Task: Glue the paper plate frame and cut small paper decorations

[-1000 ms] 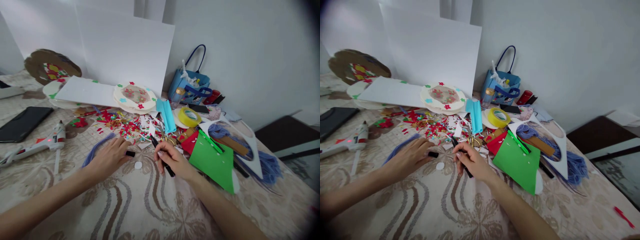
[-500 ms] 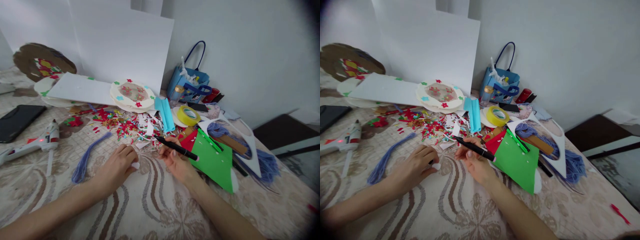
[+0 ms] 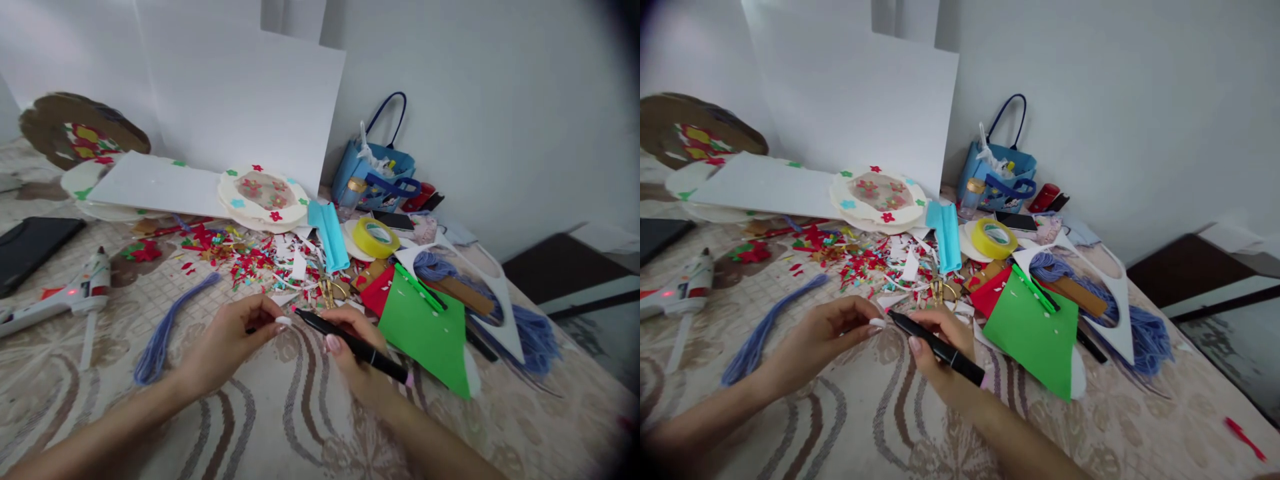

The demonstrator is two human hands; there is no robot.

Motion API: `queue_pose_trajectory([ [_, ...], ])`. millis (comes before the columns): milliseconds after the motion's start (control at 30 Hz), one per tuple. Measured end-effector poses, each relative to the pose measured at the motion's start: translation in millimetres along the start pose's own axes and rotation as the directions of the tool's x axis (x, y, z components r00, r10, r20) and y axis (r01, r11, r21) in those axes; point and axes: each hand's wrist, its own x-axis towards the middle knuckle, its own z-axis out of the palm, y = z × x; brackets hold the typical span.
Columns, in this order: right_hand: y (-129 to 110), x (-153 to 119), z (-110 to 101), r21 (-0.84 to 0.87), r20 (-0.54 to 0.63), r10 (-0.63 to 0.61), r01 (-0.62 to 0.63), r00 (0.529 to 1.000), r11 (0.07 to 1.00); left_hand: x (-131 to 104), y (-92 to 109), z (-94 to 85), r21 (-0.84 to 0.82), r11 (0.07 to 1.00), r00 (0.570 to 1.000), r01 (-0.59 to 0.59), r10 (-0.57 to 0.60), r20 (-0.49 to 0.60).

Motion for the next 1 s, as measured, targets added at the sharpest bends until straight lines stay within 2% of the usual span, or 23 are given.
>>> queue_pose_trajectory([
  [100,-2,-3,3,-0.004,0.053,-0.059,0.059,0.997,0.998,-2,-3,0.5,-0.03,0.999,1.0,-0.01,0.009,-0.017],
  [233,0,-5,6,-0.096,0.118,-0.229,0.241,0.966,0.966,-3,-2,-0.4,0.063,0.997,0.998,-0.038,0.042,-0.056],
  [400,1,-2,9,-0.167,0.135,-0.338,0.358,0.931,0.919,-4,-3,-1.9,0.189,0.98,0.993,-0.063,0.081,-0.09],
  [533,2,0,11,-0.177,0.116,-0.422,0.437,0.899,0.882,-5,-5,-1.7,0.226,0.971,0.988,-0.083,0.11,-0.109],
  [733,7,0,10,-0.2,0.145,-0.466,0.487,0.873,0.85,-4,-5,-1.7,0.222,0.971,0.986,-0.084,0.112,-0.12],
  [1000,4,1,10,-0.188,0.136,-0.443,0.462,0.886,0.867,-3,-8,-3.1,0.219,0.971,0.983,-0.097,0.128,-0.132],
])
